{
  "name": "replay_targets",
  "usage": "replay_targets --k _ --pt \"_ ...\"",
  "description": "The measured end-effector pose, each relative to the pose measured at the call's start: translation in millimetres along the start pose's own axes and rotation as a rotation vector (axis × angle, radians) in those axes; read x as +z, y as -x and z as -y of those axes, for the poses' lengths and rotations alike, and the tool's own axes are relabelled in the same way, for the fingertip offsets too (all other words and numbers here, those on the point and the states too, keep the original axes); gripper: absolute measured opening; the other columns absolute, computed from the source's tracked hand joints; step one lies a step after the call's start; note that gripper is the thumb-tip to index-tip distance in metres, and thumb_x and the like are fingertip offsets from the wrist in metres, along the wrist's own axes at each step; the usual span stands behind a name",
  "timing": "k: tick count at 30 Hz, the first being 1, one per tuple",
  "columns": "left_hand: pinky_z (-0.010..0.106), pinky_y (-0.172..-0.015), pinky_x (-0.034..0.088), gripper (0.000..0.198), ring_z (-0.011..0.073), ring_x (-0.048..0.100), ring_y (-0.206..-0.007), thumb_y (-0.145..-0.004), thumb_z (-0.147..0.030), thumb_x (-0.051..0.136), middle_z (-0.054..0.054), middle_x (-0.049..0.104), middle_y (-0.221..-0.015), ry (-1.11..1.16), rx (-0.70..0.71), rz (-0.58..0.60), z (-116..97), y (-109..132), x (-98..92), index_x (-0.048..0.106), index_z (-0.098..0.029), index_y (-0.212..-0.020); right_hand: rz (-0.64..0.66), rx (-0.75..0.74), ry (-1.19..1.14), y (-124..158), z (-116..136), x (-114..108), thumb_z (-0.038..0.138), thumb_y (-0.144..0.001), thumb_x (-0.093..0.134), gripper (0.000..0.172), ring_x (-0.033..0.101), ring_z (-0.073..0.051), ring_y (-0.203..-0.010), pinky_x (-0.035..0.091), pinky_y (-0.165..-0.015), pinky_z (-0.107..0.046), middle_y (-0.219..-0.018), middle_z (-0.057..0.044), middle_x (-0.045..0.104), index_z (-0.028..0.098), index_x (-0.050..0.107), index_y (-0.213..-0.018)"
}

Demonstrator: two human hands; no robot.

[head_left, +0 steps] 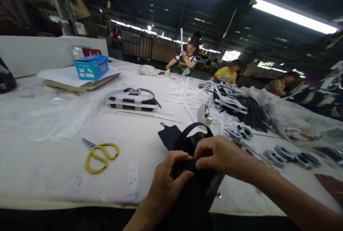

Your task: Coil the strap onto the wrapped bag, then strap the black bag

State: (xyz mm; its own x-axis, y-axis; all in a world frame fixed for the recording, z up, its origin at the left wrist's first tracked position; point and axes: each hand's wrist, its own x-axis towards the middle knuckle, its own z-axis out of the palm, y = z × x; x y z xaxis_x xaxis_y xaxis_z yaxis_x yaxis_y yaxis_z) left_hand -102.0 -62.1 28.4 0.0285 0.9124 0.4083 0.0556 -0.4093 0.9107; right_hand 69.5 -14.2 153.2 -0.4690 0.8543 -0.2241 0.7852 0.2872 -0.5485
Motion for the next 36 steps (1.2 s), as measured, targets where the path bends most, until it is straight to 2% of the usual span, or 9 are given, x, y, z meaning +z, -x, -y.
replay_targets --k 5,8,12,15,18,20,28,32,36 --pt "0.028 -0.089 0.051 0.031 0.0172 0.066 -0.098 -0.076 -0.016 0.070 -0.001 0.071 -0.101 0.011 -0.042 -0.010 -1.4 -1.4 2.6 0.063 -0.025 -0.104 -0.125 -0.186 0.231 0.6 4.3 6.0 0.018 -0.079 0.063 0.008 0.059 -0.013 -0.069 0.040 -0.063 -0.024 -0.075 0.001 0.067 0.020 0.071 -0.077" --pt "0.028 -0.085 0.052 0.027 0.0174 0.066 -0.093 -0.075 -0.015 0.067 -0.001 0.071 -0.097 -0.026 -0.052 -0.002 -4.9 -3.1 0.5 0.064 -0.024 -0.100 -0.078 -0.215 0.223 4.1 1.4 6.5 0.021 -0.079 0.066 0.002 0.058 -0.013 -0.072 0.039 -0.065 -0.024 -0.078 0.002 0.065 0.021 0.068 -0.080" --pt "0.028 -0.081 0.051 0.023 0.0176 0.065 -0.089 -0.074 -0.015 0.065 0.000 0.069 -0.092 -0.017 -0.070 0.020 -8.6 -4.9 -1.2 0.064 -0.023 -0.095 -0.043 -0.200 0.283 13.1 -2.6 9.1 0.021 -0.070 0.077 0.021 0.057 -0.014 -0.075 0.039 -0.064 -0.024 -0.084 0.003 0.062 0.022 0.064 -0.087" --pt "0.027 -0.083 0.050 0.022 0.0167 0.064 -0.090 -0.073 -0.013 0.064 -0.001 0.069 -0.092 0.027 -0.055 0.006 -7.7 -4.7 -0.5 0.064 -0.023 -0.092 -0.096 -0.265 0.325 18.3 -6.0 15.6 0.013 -0.078 0.069 0.014 0.058 -0.015 -0.083 0.043 -0.073 -0.025 -0.091 0.000 0.061 0.021 0.063 -0.088" --pt "0.027 -0.085 0.050 0.021 0.0158 0.064 -0.090 -0.072 -0.011 0.064 -0.001 0.068 -0.091 0.057 -0.025 -0.008 -5.8 -3.3 0.7 0.063 -0.023 -0.090 -0.110 -0.376 0.268 19.8 -9.4 19.7 0.016 -0.085 0.064 0.005 0.060 -0.015 -0.089 0.046 -0.079 -0.025 -0.097 -0.002 0.063 0.021 0.066 -0.086" --pt "0.026 -0.085 0.049 0.022 0.0157 0.064 -0.091 -0.072 -0.010 0.064 -0.001 0.068 -0.092 0.075 -0.011 -0.006 -4.7 -2.3 0.9 0.063 -0.023 -0.089 -0.109 -0.415 0.219 19.1 -9.8 19.0 0.018 -0.087 0.063 0.007 0.062 -0.013 -0.088 0.047 -0.079 -0.023 -0.097 -0.002 0.064 0.021 0.069 -0.084" --pt "0.029 -0.088 0.051 0.026 0.0186 0.064 -0.096 -0.075 -0.018 0.070 0.001 0.067 -0.097 0.191 -0.077 0.056 -3.4 0.6 -7.0 0.064 -0.024 -0.099 -0.067 -0.293 0.045 15.1 1.2 10.2 0.013 -0.076 0.069 0.008 0.064 -0.012 -0.074 0.047 -0.071 -0.022 -0.080 0.002 0.069 0.021 0.072 -0.079" --pt "0.028 -0.090 0.051 0.029 0.0179 0.064 -0.098 -0.073 -0.015 0.071 0.000 0.069 -0.099 0.125 -0.089 0.107 -9.9 0.2 -9.1 0.064 -0.025 -0.099 -0.074 -0.281 0.187 17.2 5.9 11.0 0.007 -0.075 0.064 0.014 0.061 -0.011 -0.071 0.042 -0.066 -0.022 -0.077 0.002 0.066 0.020 0.069 -0.075" --pt "0.027 -0.090 0.051 0.032 0.0171 0.065 -0.097 -0.073 -0.013 0.072 -0.002 0.071 -0.100 0.076 -0.084 0.107 -14.2 -1.5 -7.1 0.064 -0.026 -0.101 -0.095 -0.354 0.332 18.6 6.3 14.2 0.011 -0.084 0.058 0.014 0.056 -0.011 -0.071 0.040 -0.064 -0.023 -0.079 0.000 0.061 0.019 0.064 -0.073"
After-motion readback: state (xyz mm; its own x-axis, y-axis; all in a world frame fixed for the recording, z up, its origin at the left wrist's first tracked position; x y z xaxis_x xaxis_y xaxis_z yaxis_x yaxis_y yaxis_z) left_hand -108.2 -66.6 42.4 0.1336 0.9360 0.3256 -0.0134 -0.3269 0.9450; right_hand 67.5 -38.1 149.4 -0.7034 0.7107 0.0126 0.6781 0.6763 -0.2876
